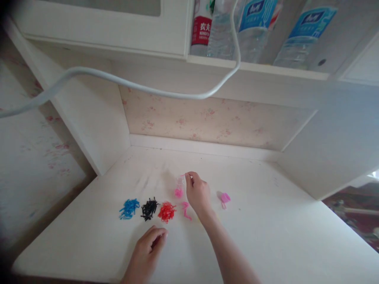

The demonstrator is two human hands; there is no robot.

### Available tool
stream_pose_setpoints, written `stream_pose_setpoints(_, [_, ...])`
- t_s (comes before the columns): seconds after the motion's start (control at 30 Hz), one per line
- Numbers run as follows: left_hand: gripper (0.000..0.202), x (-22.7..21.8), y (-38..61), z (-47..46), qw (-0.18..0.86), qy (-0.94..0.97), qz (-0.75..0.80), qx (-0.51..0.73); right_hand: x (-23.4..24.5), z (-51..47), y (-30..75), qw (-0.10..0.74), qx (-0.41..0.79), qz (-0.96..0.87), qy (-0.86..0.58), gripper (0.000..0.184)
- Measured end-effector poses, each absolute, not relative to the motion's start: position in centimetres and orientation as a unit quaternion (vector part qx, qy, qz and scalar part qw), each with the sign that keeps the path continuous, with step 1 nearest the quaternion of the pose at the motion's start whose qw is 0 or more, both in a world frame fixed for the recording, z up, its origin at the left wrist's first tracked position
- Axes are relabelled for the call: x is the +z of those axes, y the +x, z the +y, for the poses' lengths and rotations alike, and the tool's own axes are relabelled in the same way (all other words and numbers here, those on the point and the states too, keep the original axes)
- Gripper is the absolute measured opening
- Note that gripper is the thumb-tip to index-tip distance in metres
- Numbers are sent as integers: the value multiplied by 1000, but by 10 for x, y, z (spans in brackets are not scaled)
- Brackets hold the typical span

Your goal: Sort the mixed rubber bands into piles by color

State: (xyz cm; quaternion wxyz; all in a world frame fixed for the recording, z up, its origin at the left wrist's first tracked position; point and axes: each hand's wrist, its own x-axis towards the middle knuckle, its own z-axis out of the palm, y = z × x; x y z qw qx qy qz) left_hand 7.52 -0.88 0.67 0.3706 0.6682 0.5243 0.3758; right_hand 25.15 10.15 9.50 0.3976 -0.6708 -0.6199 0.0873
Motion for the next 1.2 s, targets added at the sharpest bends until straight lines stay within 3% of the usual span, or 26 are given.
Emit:
stream_pose_setpoints(0.23, [38, 5, 75, -6, 364, 681, 519, 368, 87, 107, 247, 317, 22, -666, -675, 34])
stream_pose_setpoints(0.5, [37, -7, 79, -5, 339, 673, 520, 403, 89, 96, 252, 354, 54, -651, -669, 39])
stream_pose_setpoints(0.63, [37, -12, 79, -4, 337, 687, 508, 396, 65, 64, 262, 357, 103, -621, -691, 39])
stream_pose_setpoints(0.83, [30, -5, 77, -5, 347, 718, 483, 361, 11, 7, 270, 216, 182, -619, -733, 40])
stream_pose_setpoints(1.03, [25, -5, 76, -7, 347, 731, 479, 339, 2, 4, 264, 147, 127, -604, -773, 39])
stream_pose_setpoints(1.2, [23, 1, 83, -8, 303, 756, 499, 297, -8, 2, 267, 195, 133, -607, -759, 40])
